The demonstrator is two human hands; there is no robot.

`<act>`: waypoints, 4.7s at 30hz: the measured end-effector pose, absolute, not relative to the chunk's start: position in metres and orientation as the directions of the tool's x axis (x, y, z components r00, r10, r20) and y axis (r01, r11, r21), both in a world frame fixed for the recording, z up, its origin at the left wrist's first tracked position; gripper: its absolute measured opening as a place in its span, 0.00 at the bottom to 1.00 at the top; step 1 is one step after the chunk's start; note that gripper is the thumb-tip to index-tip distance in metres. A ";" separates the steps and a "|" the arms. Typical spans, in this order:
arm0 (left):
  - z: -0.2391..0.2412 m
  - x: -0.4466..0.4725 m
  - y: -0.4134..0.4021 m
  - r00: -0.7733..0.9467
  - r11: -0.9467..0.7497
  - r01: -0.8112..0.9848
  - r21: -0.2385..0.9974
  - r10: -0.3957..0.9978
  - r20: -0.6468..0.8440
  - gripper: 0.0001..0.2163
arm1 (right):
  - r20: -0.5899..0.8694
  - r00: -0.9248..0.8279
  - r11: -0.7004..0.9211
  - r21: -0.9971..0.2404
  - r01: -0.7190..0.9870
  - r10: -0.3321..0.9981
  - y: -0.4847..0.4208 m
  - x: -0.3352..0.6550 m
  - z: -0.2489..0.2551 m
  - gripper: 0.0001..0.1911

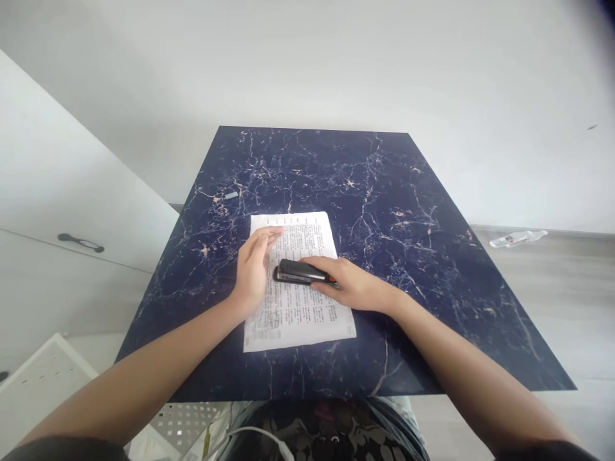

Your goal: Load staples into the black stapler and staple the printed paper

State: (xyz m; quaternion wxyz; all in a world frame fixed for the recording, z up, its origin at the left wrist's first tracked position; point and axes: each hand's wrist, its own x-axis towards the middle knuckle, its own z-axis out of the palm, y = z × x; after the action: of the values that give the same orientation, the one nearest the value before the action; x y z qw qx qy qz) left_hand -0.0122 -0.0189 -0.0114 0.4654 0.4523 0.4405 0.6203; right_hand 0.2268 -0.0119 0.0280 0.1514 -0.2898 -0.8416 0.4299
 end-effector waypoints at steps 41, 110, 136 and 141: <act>-0.003 -0.004 -0.019 0.370 0.381 -0.690 0.615 0.917 -0.153 0.11 | 0.528 -0.735 0.774 0.209 0.598 0.425 -0.019 0.239 0.031 0.31; 0.007 -0.035 -0.003 0.059 -0.198 0.308 0.931 0.980 0.189 0.10 | 0.527 -0.166 0.478 -0.536 0.696 0.833 -0.001 0.285 0.009 0.12; 0.004 -0.027 -0.007 0.323 -0.252 0.359 0.899 0.937 0.133 0.15 | 0.418 -0.277 0.483 -0.549 0.682 0.865 -0.010 0.287 0.011 0.15; 0.005 -0.028 -0.004 0.372 -0.316 0.422 0.850 0.915 0.155 0.14 | 0.428 -0.294 0.504 -0.544 0.671 0.854 -0.009 0.287 0.011 0.14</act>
State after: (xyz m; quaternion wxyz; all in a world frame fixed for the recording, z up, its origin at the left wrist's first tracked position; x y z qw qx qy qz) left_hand -0.0280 -0.0041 0.0050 0.3716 0.7403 0.4516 0.3316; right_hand 0.2871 -0.0086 0.0115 0.3494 -0.4804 -0.7936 0.1315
